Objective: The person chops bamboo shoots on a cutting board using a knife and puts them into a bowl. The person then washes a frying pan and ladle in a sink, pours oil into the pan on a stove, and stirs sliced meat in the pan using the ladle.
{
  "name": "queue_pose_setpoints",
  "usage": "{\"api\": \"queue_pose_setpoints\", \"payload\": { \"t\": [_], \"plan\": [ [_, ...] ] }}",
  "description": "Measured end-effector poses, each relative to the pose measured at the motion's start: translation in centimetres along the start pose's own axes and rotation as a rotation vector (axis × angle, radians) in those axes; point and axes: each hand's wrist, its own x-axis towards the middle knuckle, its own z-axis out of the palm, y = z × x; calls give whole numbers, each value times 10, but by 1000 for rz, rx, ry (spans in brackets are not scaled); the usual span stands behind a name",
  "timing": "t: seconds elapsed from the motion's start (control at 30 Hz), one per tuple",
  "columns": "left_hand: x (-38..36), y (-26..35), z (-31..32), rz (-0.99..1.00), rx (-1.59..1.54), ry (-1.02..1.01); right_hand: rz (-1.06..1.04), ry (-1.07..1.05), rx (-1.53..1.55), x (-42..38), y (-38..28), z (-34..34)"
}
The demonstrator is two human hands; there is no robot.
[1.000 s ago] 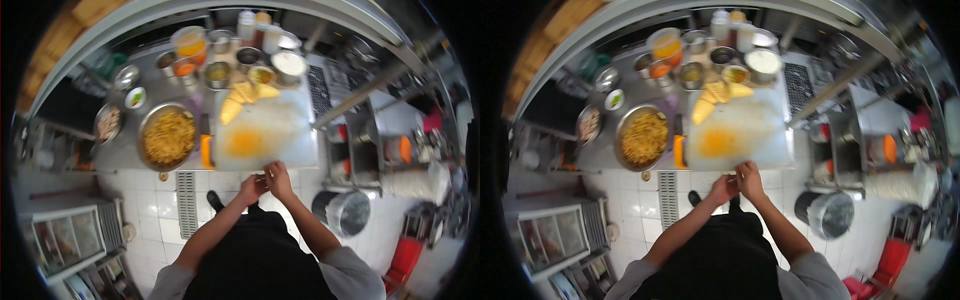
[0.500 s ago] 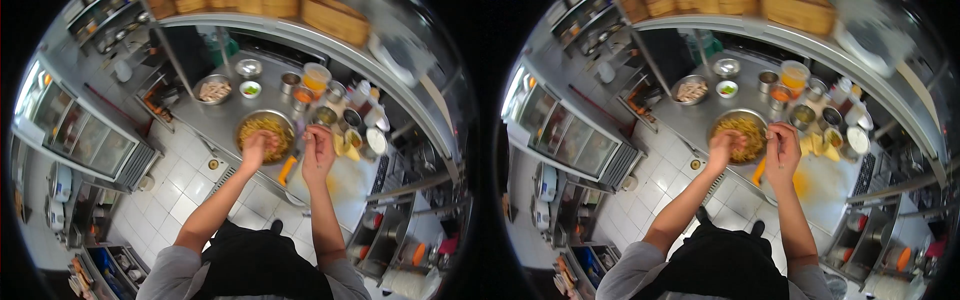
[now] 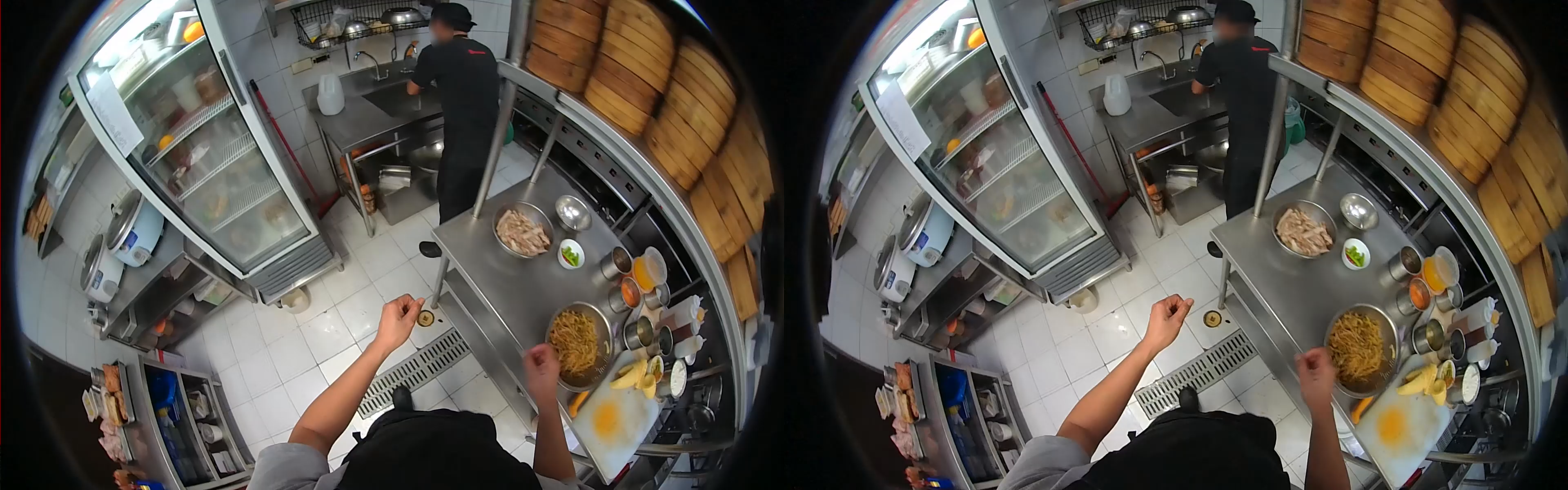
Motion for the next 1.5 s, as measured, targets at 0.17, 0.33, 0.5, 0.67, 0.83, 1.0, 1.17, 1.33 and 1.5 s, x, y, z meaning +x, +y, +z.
{"api": "queue_pose_setpoints", "payload": {
  "t": [0.17, 0.33, 0.5, 0.67, 0.83, 1.0, 1.17, 1.33, 1.5],
  "plan": [
    [87, -7, -33, 63, -93, -28, -97, -306, -183, 21, -60, 96],
    [196, -58, -52, 109, -4, -124, -4, -479, -221, 98, -80, 147],
    [245, -185, -139, -53, 340, -163, 66, -142, 61, 222, -85, 206],
    [217, -310, -278, -559, -99, 72, -5, 135, 52, 339, -148, 225],
    [236, -315, -333, -793, -62, 112, 157, 377, -456, 386, -176, 206],
    [394, -303, -272, -471, 159, -356, 231, 393, -703, 421, -204, 207],
    [542, -200, -139, -39, 189, -799, 405, 328, -821, 432, -223, 209],
    [610, -129, 6, 137, 100, -1065, 306, 355, -880, 432, -214, 208],
    [630, -116, 116, -22, 20, -1356, 242, 344, -993, 436, -224, 204]
  ]
}}
